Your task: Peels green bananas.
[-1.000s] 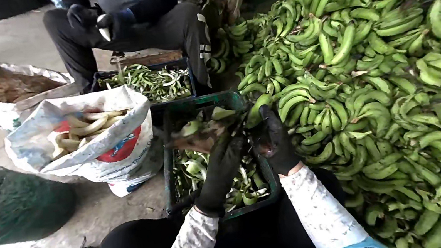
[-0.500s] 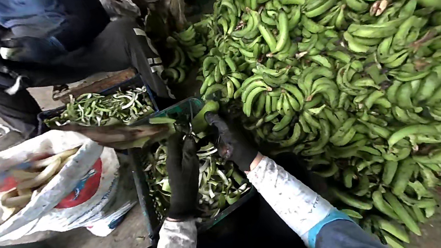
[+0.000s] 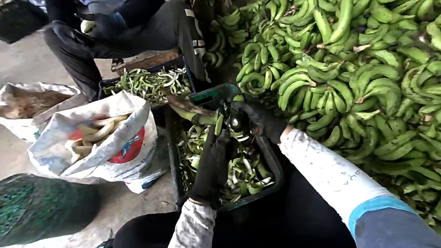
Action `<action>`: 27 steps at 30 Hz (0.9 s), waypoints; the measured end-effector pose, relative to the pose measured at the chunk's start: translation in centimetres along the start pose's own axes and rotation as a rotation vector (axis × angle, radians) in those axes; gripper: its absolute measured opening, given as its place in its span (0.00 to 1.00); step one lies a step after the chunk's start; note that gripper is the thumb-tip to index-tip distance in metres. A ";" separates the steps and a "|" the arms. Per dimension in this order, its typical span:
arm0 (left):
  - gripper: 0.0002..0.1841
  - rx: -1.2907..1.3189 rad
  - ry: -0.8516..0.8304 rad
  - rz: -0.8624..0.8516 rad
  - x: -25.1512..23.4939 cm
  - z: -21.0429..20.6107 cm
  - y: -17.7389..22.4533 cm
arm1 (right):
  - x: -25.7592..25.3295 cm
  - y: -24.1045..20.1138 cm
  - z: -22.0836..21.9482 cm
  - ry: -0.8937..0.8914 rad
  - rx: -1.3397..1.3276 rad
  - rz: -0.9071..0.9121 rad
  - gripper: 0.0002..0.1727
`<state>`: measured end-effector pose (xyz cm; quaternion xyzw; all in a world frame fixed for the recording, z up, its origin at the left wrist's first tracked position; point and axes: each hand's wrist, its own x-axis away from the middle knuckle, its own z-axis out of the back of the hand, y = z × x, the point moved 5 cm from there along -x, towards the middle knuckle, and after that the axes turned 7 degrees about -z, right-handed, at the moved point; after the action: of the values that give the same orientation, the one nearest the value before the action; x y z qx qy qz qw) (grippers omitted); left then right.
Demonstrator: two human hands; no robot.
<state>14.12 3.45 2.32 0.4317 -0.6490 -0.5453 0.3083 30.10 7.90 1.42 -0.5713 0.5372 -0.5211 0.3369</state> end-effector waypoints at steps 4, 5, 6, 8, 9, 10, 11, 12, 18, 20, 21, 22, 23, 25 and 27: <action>0.12 -0.021 0.054 0.060 -0.3 1.0 -0.6 | 0.6 0.0 0.6 -0.218 0.072 -0.003 0.20; 0.12 -0.042 0.077 0.086 -0.4 1.1 -0.9 | 0.8 -0.3 0.7 -0.289 0.127 -0.011 0.21; 0.13 -0.066 0.077 0.113 -0.4 1.1 -1.1 | 0.9 -0.5 1.1 -0.341 0.202 -0.018 0.22; 0.13 -0.089 0.051 0.151 -0.2 1.3 -2.2 | 1.4 -0.8 2.0 -0.382 0.376 -0.062 0.20; 0.13 -0.084 0.031 0.161 -0.2 1.3 -2.7 | 1.6 -0.8 2.5 -0.394 0.452 -0.086 0.22; 0.13 -0.088 0.017 0.168 -0.3 1.3 -3.1 | 1.8 -0.7 2.9 -0.411 0.518 -0.109 0.23; 0.14 -0.104 0.024 0.179 -0.4 1.4 -3.2 | 2.1 -0.5 3.2 -0.428 0.571 -0.139 0.25; 0.15 -0.124 0.041 0.202 -0.5 1.6 -3.0 | 2.6 -0.5 3.5 -0.441 0.605 -0.177 0.27; 0.17 -0.199 -0.035 0.248 -1.0 1.2 -3.1 | 4.0 -0.7 6.3 -0.475 0.709 -0.307 0.31; 0.19 -0.226 0.004 0.215 -1.6 2.9 -2.4 | 3.9 -0.1 9.4 -0.411 0.806 -0.338 0.33; 0.16 -0.180 0.033 0.177 -2.3 4.2 -1.9 | 3.7 0.6 11.5 -0.337 0.847 -0.374 0.33; 0.12 -0.077 0.057 0.145 -3.2 5.2 -1.4 | 3.4 1.2 13.7 -0.257 0.879 -0.409 0.32; 0.09 0.036 0.071 0.132 -4.2 6.1 -1.1 | 3.3 1.5 15.3 -0.184 0.876 -0.415 0.30; 0.08 0.083 0.081 0.200 -5.5 7.1 -1.1 | 3.3 1.4 16.5 -0.112 0.757 -0.357 0.25; 0.08 0.070 0.115 0.271 -7.4 7.1 -0.9 | 3.5 0.4 15.7 -0.075 0.642 -0.292 0.24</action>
<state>11.39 13.17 0.40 0.3812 -0.7011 -0.4502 0.4006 44.59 1.67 -1.74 -0.5257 0.2457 -0.6849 0.4407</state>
